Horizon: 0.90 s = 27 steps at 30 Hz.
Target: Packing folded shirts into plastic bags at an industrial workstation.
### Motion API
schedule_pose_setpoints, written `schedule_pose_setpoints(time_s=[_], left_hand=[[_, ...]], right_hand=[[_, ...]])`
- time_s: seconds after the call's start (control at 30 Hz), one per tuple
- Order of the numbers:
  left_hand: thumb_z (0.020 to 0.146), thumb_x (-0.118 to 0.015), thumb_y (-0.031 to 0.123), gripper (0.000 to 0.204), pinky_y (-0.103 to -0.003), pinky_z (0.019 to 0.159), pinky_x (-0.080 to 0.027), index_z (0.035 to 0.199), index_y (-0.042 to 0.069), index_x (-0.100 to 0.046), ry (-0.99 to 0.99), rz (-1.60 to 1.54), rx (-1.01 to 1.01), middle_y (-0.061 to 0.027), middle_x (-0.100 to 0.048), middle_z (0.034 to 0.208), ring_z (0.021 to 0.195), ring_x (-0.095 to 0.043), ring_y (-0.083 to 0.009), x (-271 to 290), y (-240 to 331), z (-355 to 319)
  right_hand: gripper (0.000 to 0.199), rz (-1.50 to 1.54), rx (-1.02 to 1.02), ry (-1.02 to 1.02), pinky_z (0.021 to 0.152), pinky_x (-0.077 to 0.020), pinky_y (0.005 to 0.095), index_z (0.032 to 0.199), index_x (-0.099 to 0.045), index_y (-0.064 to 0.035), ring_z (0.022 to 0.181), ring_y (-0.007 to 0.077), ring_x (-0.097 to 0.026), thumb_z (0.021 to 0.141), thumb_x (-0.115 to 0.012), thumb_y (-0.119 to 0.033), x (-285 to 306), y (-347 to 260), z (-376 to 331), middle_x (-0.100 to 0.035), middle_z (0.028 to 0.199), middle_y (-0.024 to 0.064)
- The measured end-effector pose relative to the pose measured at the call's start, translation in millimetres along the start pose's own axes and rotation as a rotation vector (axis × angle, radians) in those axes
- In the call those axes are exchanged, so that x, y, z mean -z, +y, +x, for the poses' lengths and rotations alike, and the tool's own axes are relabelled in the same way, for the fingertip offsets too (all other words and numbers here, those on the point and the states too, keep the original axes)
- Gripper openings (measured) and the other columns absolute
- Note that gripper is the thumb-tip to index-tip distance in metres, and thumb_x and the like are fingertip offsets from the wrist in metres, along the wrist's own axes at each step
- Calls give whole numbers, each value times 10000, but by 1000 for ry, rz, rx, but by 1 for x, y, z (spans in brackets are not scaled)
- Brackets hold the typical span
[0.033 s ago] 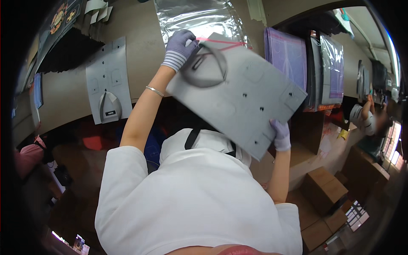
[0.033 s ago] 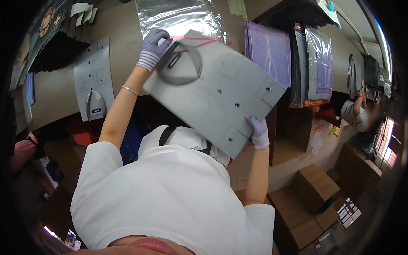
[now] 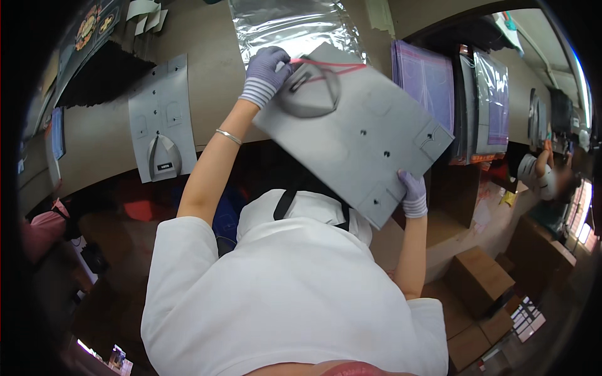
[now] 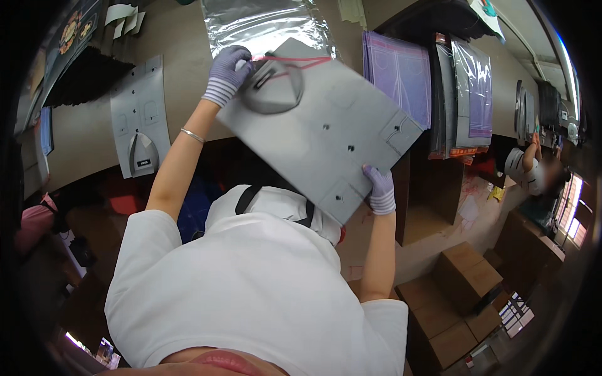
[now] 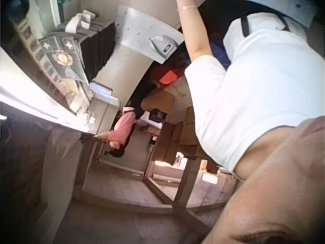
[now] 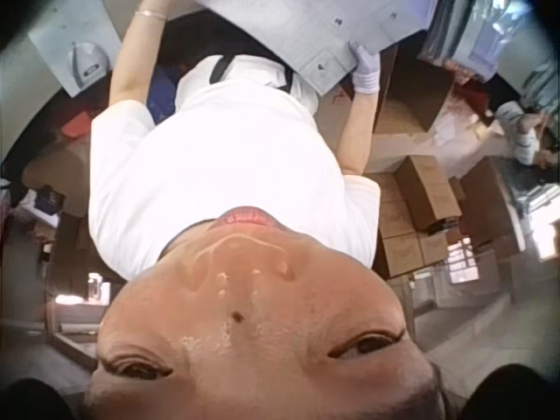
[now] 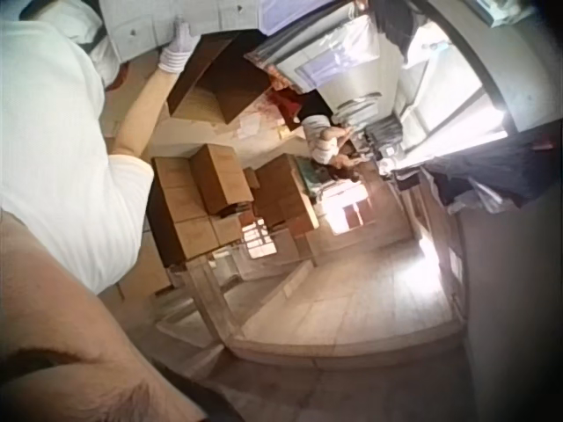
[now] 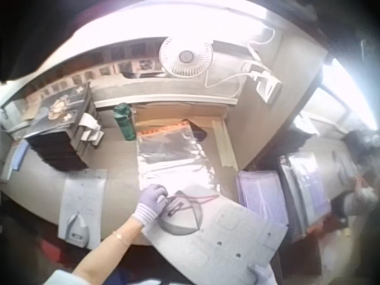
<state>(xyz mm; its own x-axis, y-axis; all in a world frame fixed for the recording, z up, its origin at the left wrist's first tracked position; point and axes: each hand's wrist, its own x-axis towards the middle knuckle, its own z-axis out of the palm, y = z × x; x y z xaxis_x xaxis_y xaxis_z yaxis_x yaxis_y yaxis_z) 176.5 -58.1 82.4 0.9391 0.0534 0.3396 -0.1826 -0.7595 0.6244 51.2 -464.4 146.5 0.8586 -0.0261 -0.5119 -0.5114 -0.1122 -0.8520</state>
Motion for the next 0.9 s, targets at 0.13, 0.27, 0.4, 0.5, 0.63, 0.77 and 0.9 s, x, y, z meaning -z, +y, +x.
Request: schedule_pose_setpoints(time_s=[0.13, 0.27, 0.4, 0.5, 0.63, 0.77, 0.9], left_hand=[[673, -606, 85, 147, -365, 752, -431, 818, 90, -579, 42, 152, -37, -73, -571, 881, 864, -520, -271, 7, -6, -29], [673, -636, 55, 145, -341, 715, -442, 808, 59, -585, 99, 162, 189, -90, -577, 790, 754, -545, -257, 14, -25, -58], [683, -650, 112, 155, -351, 700, -438, 813, 54, -588, 95, 52, 236, -94, -577, 789, 756, -540, -261, 15, -23, -66], [693, -646, 111, 124, -354, 691, -443, 788, 50, -595, 119, -25, 272, -98, -575, 780, 751, -541, -263, 13, -6, -55], [712, -644, 75, 103, -334, 671, -460, 777, 17, -589, 29, 37, 209, -112, -566, 779, 728, -547, -262, 6, -11, -48], [707, -637, 72, 97, -337, 674, -453, 772, 19, -589, 122, 131, 202, -118, -567, 786, 738, -547, -271, 13, -16, -49], [695, -642, 58, 105, -348, 688, -451, 781, 21, -594, 68, 129, 95, -120, -571, 798, 749, -543, -279, 16, 3, -53]], right_hand=[[579, 194, 27, -40, 874, -385, 326, 1203, -409, 8, 981, 215, -494, 713, -659, -173, 6, 26, 20, -507, 1103, 97], [584, 317, 52, -4, 892, -405, 383, 1215, -387, 16, 1020, 257, -493, 713, -644, -138, 20, 47, 25, -502, 1112, 115], [598, 399, 24, 19, 886, -410, 383, 1223, -380, 5, 1008, 253, -495, 710, -649, -140, 7, 39, 17, -493, 1116, 114], [605, 388, 19, 38, 882, -411, 382, 1227, -379, -2, 1004, 251, -495, 707, -653, -147, 4, 41, 16, -490, 1119, 114], [581, 378, 28, 57, 844, -419, 347, 1197, -414, -2, 954, 212, -501, 703, -677, -160, -1, 41, 15, -511, 1068, 90], [577, 400, 11, 48, 846, -417, 345, 1195, -418, -6, 960, 211, -500, 705, -679, -163, 5, 49, 15, -511, 1071, 87], [579, 451, 7, 87, 862, -411, 357, 1194, -417, -1, 967, 225, -499, 703, -676, -166, -11, 54, 7, -508, 1078, 101]])
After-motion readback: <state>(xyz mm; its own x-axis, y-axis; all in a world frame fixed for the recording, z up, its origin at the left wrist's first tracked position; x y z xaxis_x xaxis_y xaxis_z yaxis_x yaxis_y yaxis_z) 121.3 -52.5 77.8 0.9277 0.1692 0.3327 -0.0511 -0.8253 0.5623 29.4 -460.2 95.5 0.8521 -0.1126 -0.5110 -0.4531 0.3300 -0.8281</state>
